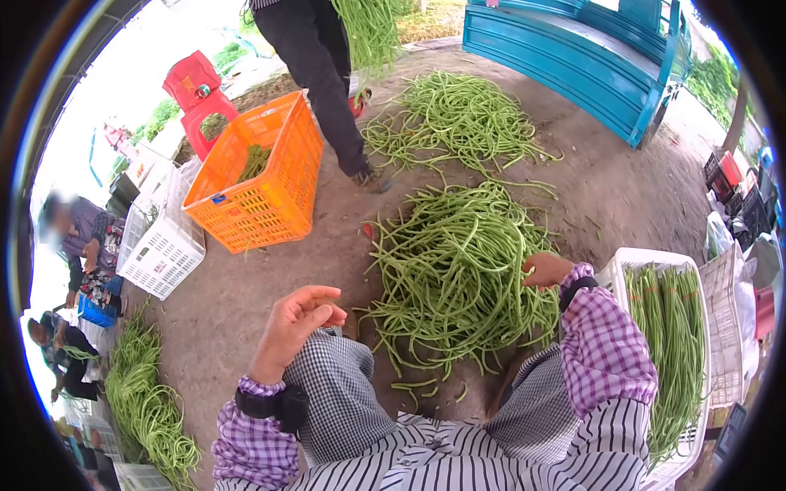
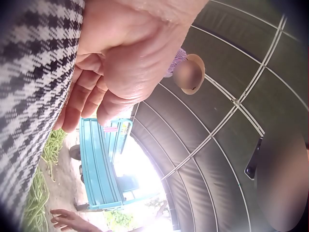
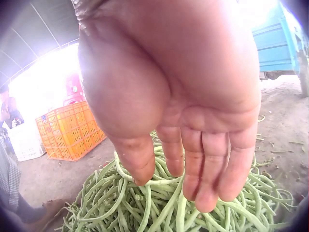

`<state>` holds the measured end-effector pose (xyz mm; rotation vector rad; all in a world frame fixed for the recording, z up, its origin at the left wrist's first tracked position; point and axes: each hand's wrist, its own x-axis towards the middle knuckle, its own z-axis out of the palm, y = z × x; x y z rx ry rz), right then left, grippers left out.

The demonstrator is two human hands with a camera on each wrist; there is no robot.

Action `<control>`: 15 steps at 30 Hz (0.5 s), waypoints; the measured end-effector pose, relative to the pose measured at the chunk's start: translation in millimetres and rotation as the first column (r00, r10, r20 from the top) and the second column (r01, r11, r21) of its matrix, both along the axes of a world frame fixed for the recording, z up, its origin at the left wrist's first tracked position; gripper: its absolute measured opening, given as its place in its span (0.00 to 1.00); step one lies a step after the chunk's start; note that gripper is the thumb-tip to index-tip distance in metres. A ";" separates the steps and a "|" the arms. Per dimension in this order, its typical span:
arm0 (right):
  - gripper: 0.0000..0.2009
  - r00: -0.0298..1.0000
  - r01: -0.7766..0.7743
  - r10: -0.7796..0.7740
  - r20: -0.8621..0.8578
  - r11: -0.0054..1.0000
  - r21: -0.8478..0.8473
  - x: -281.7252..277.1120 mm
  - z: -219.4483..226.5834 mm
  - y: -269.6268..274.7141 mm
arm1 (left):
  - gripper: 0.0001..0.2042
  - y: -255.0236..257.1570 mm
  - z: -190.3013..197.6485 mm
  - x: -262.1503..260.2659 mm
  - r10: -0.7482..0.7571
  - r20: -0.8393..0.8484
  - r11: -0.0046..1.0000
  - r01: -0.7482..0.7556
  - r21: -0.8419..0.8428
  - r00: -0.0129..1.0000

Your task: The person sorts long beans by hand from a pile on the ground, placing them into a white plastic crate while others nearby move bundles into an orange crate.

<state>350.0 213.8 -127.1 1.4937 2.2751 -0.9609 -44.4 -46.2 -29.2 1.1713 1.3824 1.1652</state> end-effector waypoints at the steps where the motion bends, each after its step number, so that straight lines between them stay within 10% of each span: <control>1: 0.26 1.000 -0.009 0.009 0.005 1.000 0.000 0.0 -0.1 0.2 | 0.12 0.4 -0.8 -0.2 -0.008 0.001 1.000 0.008 -0.001 1.000; 15: 0.27 0.997 -0.070 0.068 0.045 0.997 0.037 8.7 -21.0 7.2 | 0.13 0.8 1.9 2.7 0.032 0.007 0.999 -0.032 -0.026 0.999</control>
